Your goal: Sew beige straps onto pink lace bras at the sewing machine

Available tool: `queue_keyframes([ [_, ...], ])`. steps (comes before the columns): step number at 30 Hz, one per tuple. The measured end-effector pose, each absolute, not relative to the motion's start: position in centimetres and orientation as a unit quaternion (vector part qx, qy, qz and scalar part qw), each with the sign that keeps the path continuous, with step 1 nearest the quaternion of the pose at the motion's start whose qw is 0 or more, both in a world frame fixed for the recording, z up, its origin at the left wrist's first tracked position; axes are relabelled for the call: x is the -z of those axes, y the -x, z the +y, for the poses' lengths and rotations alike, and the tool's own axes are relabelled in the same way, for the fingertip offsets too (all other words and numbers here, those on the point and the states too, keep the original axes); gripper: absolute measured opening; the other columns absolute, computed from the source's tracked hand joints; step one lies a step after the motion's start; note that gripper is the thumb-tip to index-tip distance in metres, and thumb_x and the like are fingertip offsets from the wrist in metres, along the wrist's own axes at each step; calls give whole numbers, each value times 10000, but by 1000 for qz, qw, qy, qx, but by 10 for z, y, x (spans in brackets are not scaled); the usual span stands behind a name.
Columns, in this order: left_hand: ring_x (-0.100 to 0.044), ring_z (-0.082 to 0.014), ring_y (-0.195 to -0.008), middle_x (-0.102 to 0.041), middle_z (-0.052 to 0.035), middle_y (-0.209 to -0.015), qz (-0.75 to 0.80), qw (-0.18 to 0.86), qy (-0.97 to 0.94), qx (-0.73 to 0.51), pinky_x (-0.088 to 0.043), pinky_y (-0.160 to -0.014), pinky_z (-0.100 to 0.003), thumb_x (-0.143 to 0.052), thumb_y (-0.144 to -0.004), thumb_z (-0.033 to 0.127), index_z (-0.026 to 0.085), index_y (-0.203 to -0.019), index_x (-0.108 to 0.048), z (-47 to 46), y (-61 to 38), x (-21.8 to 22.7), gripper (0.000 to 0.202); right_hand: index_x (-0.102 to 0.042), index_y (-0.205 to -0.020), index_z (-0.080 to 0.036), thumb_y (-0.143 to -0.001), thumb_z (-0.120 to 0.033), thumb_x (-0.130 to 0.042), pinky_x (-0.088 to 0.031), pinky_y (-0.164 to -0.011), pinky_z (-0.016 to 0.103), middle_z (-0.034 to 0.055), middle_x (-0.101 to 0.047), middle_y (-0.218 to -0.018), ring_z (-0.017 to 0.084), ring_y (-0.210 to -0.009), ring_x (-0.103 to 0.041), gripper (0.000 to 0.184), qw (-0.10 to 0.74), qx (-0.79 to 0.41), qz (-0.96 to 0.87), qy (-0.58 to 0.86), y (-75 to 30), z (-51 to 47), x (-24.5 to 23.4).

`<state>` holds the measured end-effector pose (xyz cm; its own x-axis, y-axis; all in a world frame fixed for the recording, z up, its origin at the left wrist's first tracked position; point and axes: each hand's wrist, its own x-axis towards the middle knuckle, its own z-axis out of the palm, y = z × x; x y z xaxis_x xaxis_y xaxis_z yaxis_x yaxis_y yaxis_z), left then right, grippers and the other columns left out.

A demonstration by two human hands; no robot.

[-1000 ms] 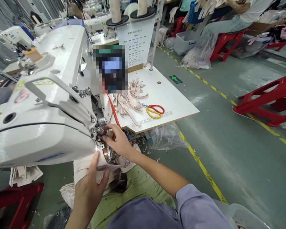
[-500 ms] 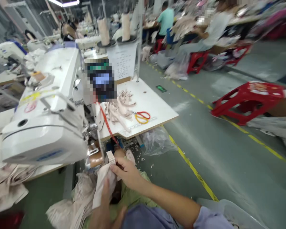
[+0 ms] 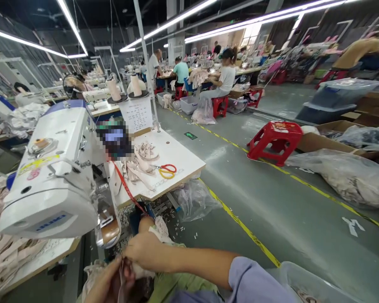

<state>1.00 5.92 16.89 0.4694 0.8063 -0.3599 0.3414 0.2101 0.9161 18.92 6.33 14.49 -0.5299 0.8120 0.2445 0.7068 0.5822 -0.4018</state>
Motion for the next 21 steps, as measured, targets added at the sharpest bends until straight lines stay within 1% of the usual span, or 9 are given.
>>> queue_keyframes([
  [1,-578,-175,-497,-532,0,-496,472,659,-547,-208,-517,-569,-332,-403,-852,730,198,-715,-623,58,-12,-169,592,-690,-850,-202,-858,-218,-601,-414,-564,304,54,-699,-766,199,-708,-617,91,221,-138,-865,429,-190,62,-145],
  [2,-499,-141,-443,-427,46,-449,465,678,-524,-223,-487,-533,-305,-484,-809,740,185,-704,-596,56,-13,-170,575,-695,-901,-199,-867,-196,-585,-455,-636,303,60,-703,-828,200,-776,-630,115,240,-154,-862,420,-191,59,-147],
  [3,-461,-124,-435,-383,66,-445,466,684,-514,-225,-469,-520,-286,-537,-785,730,177,-692,-578,54,-13,-171,562,-690,-993,-201,-873,-176,-567,-482,-738,313,71,-702,-939,201,-883,-632,173,268,-175,-855,407,-193,56,-150],
  [4,-470,-119,-468,-410,57,-474,474,683,-504,-233,-466,-538,-275,-562,-778,716,176,-676,-559,51,-12,-172,550,-666,-1086,-195,-877,-178,-563,-481,-849,337,93,-675,-1070,210,-1007,-609,233,305,-195,-832,419,-195,53,-153],
  [6,-520,-121,-570,-529,13,-577,487,674,-497,-249,-478,-620,-266,-576,-814,646,169,-663,-556,47,-8,-175,502,-637,-1153,-187,-886,-265,-600,-464,-928,375,113,-633,-1138,230,-1084,-571,281,357,-224,-781,462,-198,48,-160],
  [8,-557,-131,-662,-604,-13,-696,499,655,-503,-263,-482,-681,-261,-564,-864,564,162,-724,-607,43,-5,-178,428,-644,-1142,-195,-906,-353,-601,-480,-892,373,106,-637,-1096,232,-1041,-587,288,363,-252,-752,488,-198,44,-164],
  [11,-587,-155,-742,-635,-22,-777,516,615,-526,-280,-489,-723,-271,-544,-899,493,163,-827,-654,38,-3,-180,355,-660,-1128,-215,-954,-394,-537,-493,-823,350,88,-662,-1052,223,-984,-621,278,337,-278,-754,491,-191,38,-163],
  [15,-606,-176,-757,-665,-35,-795,529,569,-564,-279,-486,-722,-282,-506,-924,458,159,-872,-668,35,-3,-180,344,-664,-1113,-207,-950,-346,-552,-481,-823,345,91,-664,-1060,221,-984,-620,243,339,-252,-751,507,-183,35,-162],
  [21,-607,-188,-749,-678,-48,-791,547,527,-595,-263,-471,-699,-281,-484,-934,455,165,-874,-675,32,-3,-174,352,-658,-980,-218,-924,-264,-586,-480,-711,269,44,-647,-994,149,-821,-618,102,336,-330,-724,503,-184,39,-163],
])
